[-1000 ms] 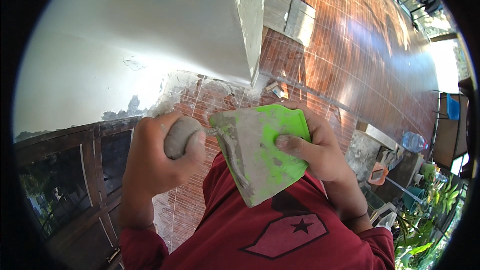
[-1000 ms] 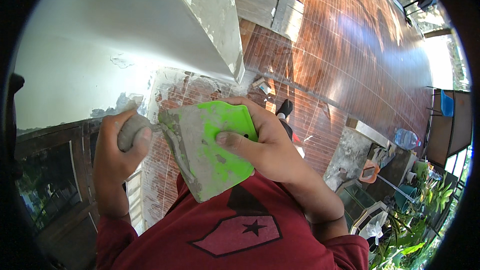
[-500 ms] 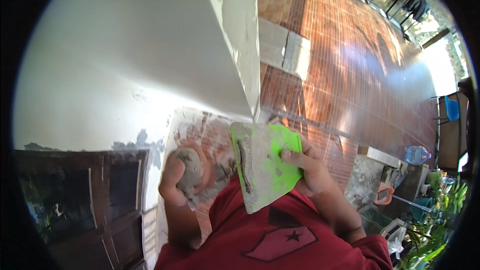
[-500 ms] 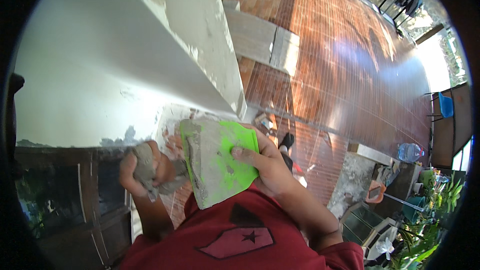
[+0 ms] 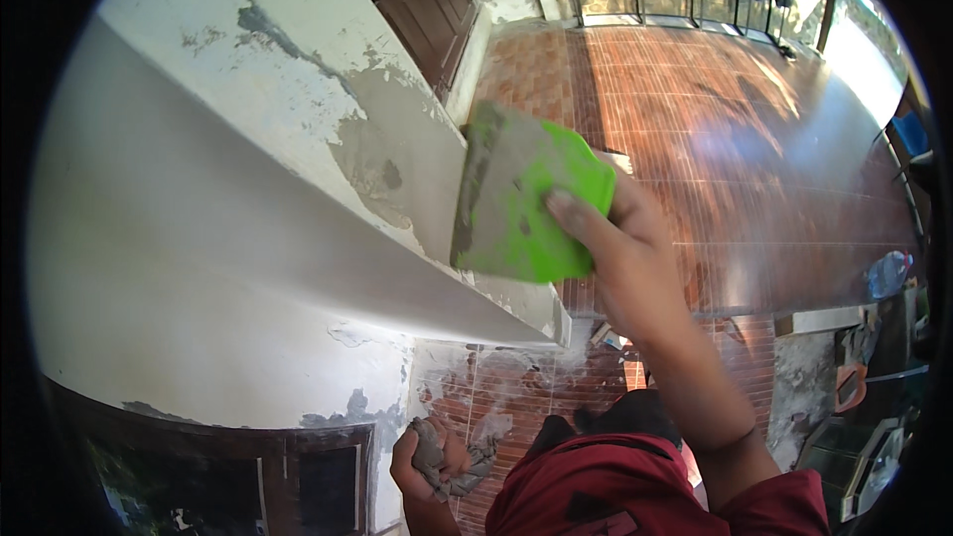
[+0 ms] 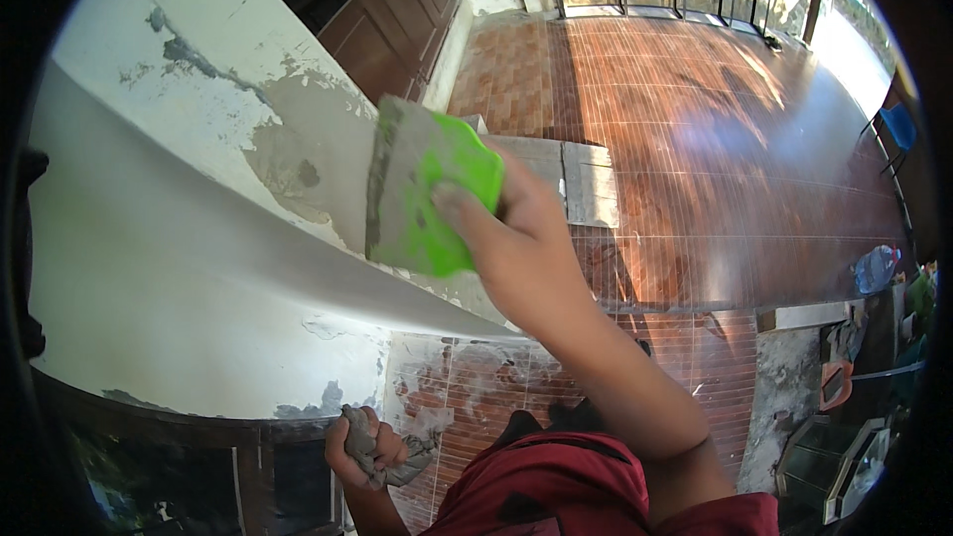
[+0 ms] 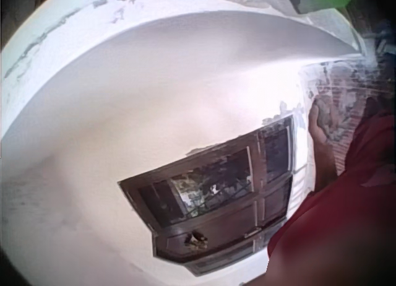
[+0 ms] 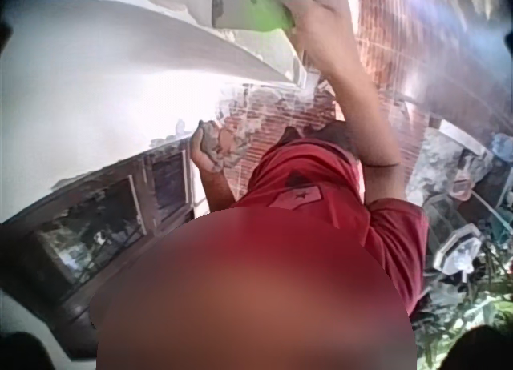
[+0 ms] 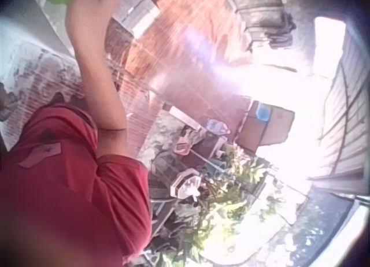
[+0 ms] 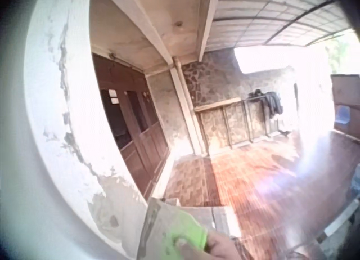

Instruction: The person sits on a tiled floor and uses a green plastic trowel to apply and smooth plaster onto a white wall. They repeatedly scoop plaster from a cloth in their left hand and spread it on the wall surface.

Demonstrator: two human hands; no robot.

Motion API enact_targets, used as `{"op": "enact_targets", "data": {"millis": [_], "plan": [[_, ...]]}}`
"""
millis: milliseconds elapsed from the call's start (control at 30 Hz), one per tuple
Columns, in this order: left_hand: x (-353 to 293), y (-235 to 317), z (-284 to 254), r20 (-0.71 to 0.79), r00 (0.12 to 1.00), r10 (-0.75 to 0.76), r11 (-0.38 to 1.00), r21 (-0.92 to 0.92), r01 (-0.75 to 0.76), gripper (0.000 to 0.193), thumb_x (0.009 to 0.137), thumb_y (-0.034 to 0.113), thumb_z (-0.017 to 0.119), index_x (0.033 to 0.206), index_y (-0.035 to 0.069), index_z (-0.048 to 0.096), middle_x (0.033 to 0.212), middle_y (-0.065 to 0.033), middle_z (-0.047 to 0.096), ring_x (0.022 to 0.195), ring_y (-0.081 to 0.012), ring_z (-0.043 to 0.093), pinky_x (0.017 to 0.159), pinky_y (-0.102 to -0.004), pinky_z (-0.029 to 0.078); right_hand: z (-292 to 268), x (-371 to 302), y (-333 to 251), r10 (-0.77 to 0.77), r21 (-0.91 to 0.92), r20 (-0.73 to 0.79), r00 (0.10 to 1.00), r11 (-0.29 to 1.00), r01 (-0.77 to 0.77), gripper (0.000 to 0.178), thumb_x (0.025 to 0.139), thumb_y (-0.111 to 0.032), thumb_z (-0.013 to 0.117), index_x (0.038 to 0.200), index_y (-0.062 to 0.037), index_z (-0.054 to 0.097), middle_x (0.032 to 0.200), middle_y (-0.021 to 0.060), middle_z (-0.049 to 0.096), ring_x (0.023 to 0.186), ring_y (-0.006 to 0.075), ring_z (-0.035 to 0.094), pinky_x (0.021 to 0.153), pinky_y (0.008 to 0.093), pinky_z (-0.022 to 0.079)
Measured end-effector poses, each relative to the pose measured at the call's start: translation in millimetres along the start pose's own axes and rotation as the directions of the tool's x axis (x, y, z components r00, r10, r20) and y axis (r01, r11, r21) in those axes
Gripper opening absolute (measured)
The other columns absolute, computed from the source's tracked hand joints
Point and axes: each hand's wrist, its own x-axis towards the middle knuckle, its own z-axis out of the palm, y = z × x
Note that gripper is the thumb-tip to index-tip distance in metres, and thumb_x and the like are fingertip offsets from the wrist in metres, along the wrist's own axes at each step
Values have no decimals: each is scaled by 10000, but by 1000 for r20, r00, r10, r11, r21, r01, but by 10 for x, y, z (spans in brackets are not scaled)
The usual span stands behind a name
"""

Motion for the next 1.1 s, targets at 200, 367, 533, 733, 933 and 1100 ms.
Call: {"op": "enact_targets", "data": {"millis": [200,367,533,733,933,1100], "plan": [[29,-23,34,-31,999,6,997,-76,-8,465,962,491,345,862,78,535,484,-12,339,374,-133,266,423,-332,278,203,428,-231,-218,-251,94,972,939,235,326,892,-114,563,1170,55,580,853,152,648,777,192,620,723,331,497],[24,-67,63,-109,994,11,998,-53,-17,457,960,478,353,863,76,546,480,-15,336,372,-140,270,420,-330,278,425,504,-362,-342,-423,127,931,830,363,324,892,-92,556,1183,47,580,820,177,660,735,237,644,697,352,505],[20,-73,59,-156,988,-2,997,-83,-11,462,958,477,359,855,73,558,461,-23,335,372,-146,274,417,-339,279,576,486,-412,-441,-546,152,884,709,447,329,910,-95,554,1204,53,576,858,181,665,742,209,631,710,331,505],[-25,-97,-12,-185,983,-8,992,-127,-16,463,960,475,356,859,75,566,451,-33,339,366,-150,273,410,-341,281,525,491,-465,-378,-537,109,919,756,374,345,909,-92,564,1225,45,582,893,125,684,792,149,633,742,307,508],[-33,-139,-72,-142,990,-1,992,-123,-17,465,959,462,353,819,72,563,446,-35,338,365,-156,280,405,-347,287,485,481,-498,-293,-455,61,954,843,288,314,868,-98,545,1144,40,607,848,202,664,768,301,659,737,388,509],[-27,-150,-68,-208,978,-29,993,-118,4,460,950,466,369,811,72,562,446,-34,328,362,-161,279,404,-348,288,486,558,-668,-388,-502,132,912,767,399,350,891,-85,545,1213,45,584,905,121,667,796,175,627,742,315,502]]}}
